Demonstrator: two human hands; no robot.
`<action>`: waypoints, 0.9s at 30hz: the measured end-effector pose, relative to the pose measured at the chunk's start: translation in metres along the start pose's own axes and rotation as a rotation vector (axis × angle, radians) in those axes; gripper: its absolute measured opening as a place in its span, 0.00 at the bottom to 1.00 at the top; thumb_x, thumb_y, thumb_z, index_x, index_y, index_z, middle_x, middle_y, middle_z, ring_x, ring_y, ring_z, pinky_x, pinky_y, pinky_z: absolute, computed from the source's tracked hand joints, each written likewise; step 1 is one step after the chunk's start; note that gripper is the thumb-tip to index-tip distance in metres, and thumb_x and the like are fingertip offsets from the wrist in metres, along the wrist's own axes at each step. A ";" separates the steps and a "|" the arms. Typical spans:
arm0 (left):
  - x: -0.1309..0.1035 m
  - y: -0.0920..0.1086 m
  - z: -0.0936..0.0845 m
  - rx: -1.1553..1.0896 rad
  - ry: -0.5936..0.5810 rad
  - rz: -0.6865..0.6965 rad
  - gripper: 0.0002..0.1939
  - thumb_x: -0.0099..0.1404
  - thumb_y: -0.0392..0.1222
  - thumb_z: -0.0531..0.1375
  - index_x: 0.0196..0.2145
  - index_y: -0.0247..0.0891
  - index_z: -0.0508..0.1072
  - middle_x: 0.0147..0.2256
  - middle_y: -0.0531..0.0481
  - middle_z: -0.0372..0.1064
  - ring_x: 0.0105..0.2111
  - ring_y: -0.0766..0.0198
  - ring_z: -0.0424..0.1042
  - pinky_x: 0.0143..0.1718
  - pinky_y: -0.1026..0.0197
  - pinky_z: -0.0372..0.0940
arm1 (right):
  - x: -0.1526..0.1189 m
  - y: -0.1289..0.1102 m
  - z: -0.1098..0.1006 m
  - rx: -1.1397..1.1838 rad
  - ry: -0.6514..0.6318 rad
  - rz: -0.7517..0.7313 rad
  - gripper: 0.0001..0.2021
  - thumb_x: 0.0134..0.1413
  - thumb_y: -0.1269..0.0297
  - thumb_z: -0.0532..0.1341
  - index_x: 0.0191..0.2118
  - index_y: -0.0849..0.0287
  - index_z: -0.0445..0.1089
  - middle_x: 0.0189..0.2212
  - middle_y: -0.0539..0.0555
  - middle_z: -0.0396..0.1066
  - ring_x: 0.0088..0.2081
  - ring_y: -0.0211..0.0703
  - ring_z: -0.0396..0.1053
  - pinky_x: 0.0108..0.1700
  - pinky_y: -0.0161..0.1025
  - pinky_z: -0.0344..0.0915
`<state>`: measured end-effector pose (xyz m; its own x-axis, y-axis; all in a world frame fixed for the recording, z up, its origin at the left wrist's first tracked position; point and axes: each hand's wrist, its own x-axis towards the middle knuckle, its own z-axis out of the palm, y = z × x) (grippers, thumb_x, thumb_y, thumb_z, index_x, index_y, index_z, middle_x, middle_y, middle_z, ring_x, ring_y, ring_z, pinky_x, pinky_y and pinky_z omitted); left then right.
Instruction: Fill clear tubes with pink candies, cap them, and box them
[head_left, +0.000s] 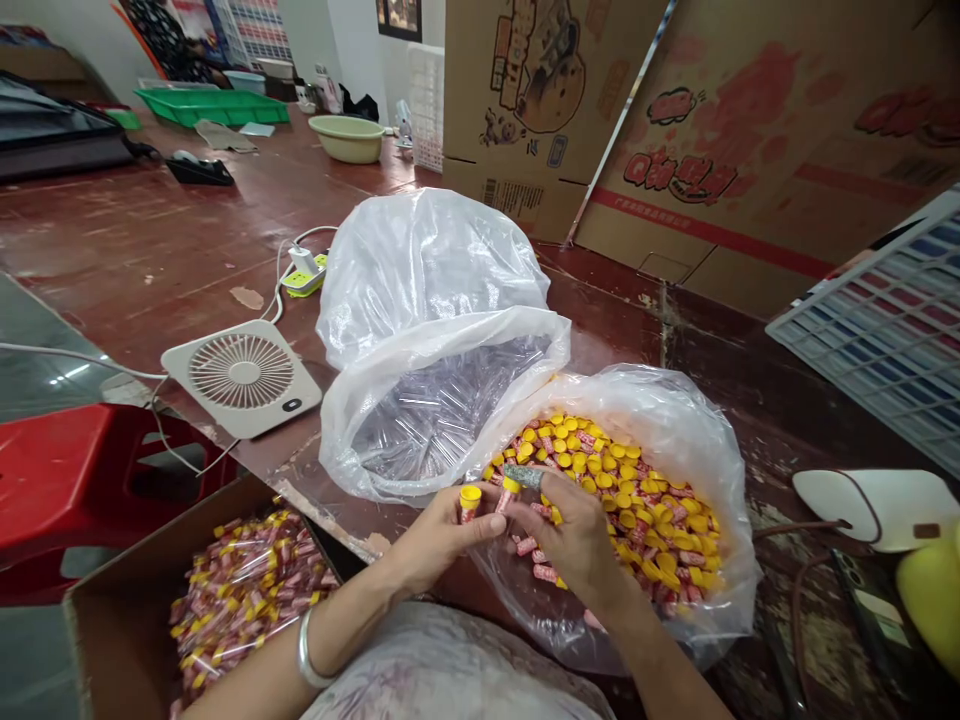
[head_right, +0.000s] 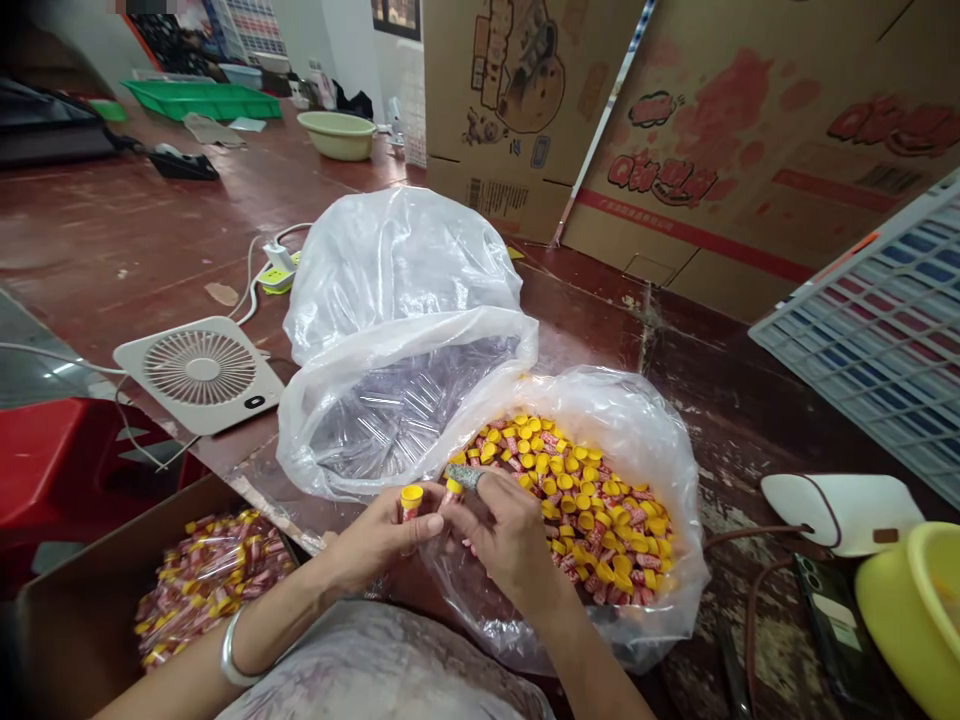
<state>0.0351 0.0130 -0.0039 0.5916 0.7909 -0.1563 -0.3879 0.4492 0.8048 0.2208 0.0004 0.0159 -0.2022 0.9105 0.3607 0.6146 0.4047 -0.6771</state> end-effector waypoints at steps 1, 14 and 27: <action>0.000 0.001 0.000 -0.030 0.014 -0.006 0.13 0.60 0.44 0.69 0.39 0.32 0.77 0.33 0.47 0.75 0.34 0.64 0.74 0.41 0.63 0.68 | -0.001 -0.001 0.001 -0.038 -0.036 -0.077 0.12 0.60 0.53 0.64 0.43 0.56 0.71 0.41 0.58 0.77 0.47 0.53 0.75 0.49 0.50 0.75; 0.000 0.018 -0.022 0.554 0.079 -0.068 0.11 0.58 0.44 0.65 0.35 0.35 0.72 0.29 0.51 0.69 0.30 0.63 0.69 0.33 0.62 0.64 | -0.005 0.007 0.003 -0.290 -0.142 -0.237 0.34 0.49 0.48 0.70 0.56 0.59 0.61 0.56 0.64 0.67 0.60 0.61 0.63 0.60 0.61 0.64; -0.006 0.054 -0.083 1.984 0.430 -0.171 0.14 0.66 0.31 0.50 0.42 0.34 0.75 0.43 0.38 0.69 0.42 0.49 0.71 0.33 0.56 0.64 | -0.041 0.039 -0.017 -0.546 -0.573 -0.088 0.08 0.55 0.74 0.65 0.39 0.55 0.70 0.42 0.53 0.73 0.47 0.49 0.67 0.50 0.46 0.66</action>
<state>-0.0482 0.0673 -0.0070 0.2440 0.9594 -0.1412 0.9666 -0.2290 0.1147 0.2656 -0.0222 -0.0145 -0.5367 0.8392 -0.0880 0.8350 0.5133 -0.1981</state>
